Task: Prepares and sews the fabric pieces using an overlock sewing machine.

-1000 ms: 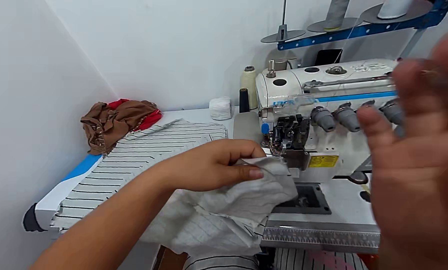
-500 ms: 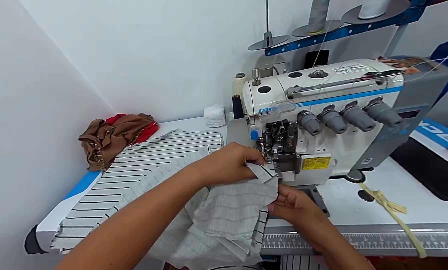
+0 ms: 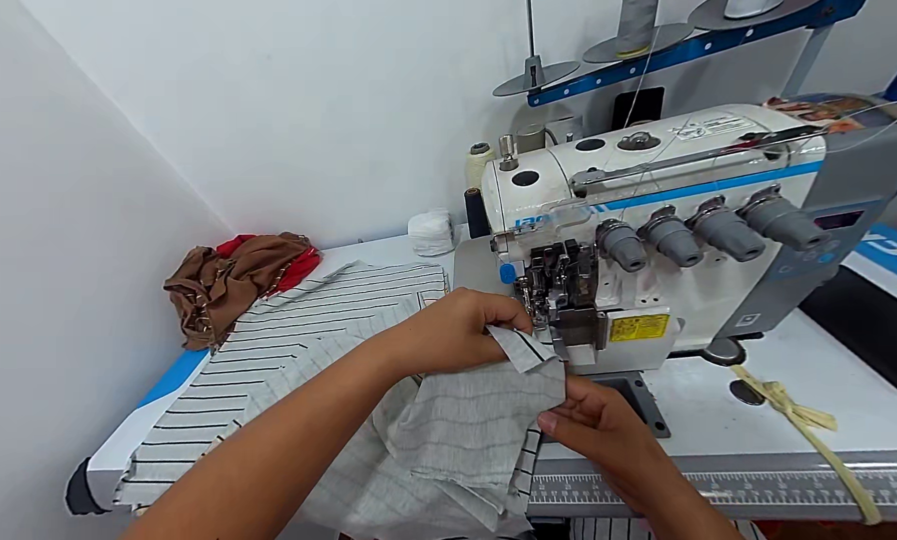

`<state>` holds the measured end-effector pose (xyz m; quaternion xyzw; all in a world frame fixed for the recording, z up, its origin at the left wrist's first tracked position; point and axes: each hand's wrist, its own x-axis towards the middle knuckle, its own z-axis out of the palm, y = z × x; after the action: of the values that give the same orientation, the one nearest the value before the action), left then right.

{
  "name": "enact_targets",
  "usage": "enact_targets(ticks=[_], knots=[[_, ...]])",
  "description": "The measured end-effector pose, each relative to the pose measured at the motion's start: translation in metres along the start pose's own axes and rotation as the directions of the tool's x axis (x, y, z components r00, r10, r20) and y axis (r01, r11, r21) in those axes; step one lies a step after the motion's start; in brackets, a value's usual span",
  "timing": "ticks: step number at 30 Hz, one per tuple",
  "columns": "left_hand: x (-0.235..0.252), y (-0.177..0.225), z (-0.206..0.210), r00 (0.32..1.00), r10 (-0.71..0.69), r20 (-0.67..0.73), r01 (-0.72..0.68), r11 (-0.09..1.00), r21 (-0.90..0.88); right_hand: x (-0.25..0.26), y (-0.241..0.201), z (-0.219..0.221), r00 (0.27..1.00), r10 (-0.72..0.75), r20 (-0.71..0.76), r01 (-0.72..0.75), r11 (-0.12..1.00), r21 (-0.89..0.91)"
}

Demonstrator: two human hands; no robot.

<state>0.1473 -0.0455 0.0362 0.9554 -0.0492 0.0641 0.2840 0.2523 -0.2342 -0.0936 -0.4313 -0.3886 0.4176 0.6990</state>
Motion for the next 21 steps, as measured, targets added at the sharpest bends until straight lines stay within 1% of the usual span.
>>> enact_targets(ticks=[2,5,12,17,19,21], knots=[[0.0,0.004,0.0,1.0,0.006,0.013,-0.006,1.0,-0.03,0.0,-0.001,0.001,1.0,-0.005,-0.009,0.005,1.0,-0.004],[0.0,0.002,0.001,1.0,0.025,0.018,-0.025,1.0,-0.006,0.0,0.0,0.002,1.0,-0.015,-0.009,0.015,1.0,-0.008],[-0.002,-0.004,-0.002,1.0,0.001,0.016,-0.001,1.0,0.016,0.002,0.001,0.005,0.999,-0.027,-0.019,0.026,0.999,-0.044],[0.0,-0.007,0.0,1.0,-0.015,-0.003,0.015,1.0,0.017,0.004,0.005,0.007,0.994,-0.053,-0.095,0.041,0.991,-0.126],[0.002,-0.007,-0.002,0.997,-0.075,-0.008,0.076,0.996,0.049,0.005,0.005,0.008,0.99,-0.04,-0.134,0.021,0.99,-0.139],[0.004,-0.006,-0.005,0.98,-0.197,-0.031,0.199,0.976,0.091,0.004,0.005,0.01,0.989,-0.029,-0.148,0.011,0.993,-0.12]])
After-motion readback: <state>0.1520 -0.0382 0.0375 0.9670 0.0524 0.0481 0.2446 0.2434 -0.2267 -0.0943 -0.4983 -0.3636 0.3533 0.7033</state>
